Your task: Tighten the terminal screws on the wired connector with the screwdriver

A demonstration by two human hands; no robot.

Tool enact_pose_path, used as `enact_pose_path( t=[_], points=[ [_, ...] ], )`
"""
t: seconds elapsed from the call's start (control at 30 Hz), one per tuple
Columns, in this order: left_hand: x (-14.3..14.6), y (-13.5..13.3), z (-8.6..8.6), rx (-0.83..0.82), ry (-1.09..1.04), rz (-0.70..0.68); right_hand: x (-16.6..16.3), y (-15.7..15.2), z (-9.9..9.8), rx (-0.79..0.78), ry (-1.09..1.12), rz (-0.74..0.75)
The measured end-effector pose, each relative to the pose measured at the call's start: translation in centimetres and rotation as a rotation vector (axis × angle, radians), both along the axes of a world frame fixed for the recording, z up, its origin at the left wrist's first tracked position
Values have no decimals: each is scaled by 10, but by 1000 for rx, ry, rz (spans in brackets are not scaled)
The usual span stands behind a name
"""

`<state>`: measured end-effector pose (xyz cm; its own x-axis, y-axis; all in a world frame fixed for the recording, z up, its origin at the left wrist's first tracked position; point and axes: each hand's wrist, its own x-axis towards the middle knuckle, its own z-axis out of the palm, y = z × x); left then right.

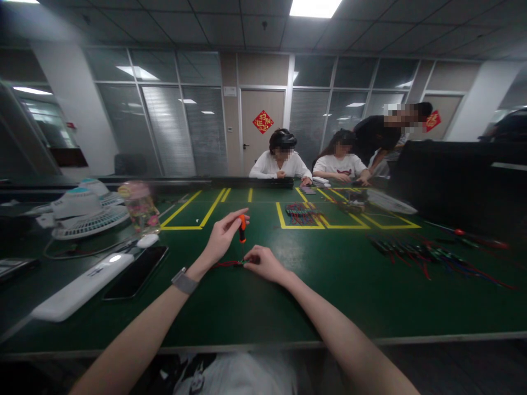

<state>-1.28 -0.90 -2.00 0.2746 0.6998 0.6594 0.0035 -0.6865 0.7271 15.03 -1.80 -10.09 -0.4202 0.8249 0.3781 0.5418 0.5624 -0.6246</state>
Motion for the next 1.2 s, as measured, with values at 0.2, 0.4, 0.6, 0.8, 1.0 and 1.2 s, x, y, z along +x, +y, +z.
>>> enact_pose_path(
  t=[0.2, 0.4, 0.6, 0.8, 1.0, 1.2],
  points=[
    [-1, 0, 2, 60, 41, 103, 1, 1, -1, 8, -5, 6],
    [0, -1, 2, 17, 19, 7, 0, 2, -2, 12, -7, -5],
    [-1, -1, 3, 27, 21, 80, 1, 2, -3, 14, -7, 3],
    [-1, 0, 2, 6, 12, 5, 1, 3, -4, 22, -11, 8],
    [-1, 1, 0, 32, 15, 68, 1, 1, -2, 11, 1, 5],
    [0, 0, 1, -7, 1, -18, 1, 0, -1, 8, -1, 3]
  ],
)
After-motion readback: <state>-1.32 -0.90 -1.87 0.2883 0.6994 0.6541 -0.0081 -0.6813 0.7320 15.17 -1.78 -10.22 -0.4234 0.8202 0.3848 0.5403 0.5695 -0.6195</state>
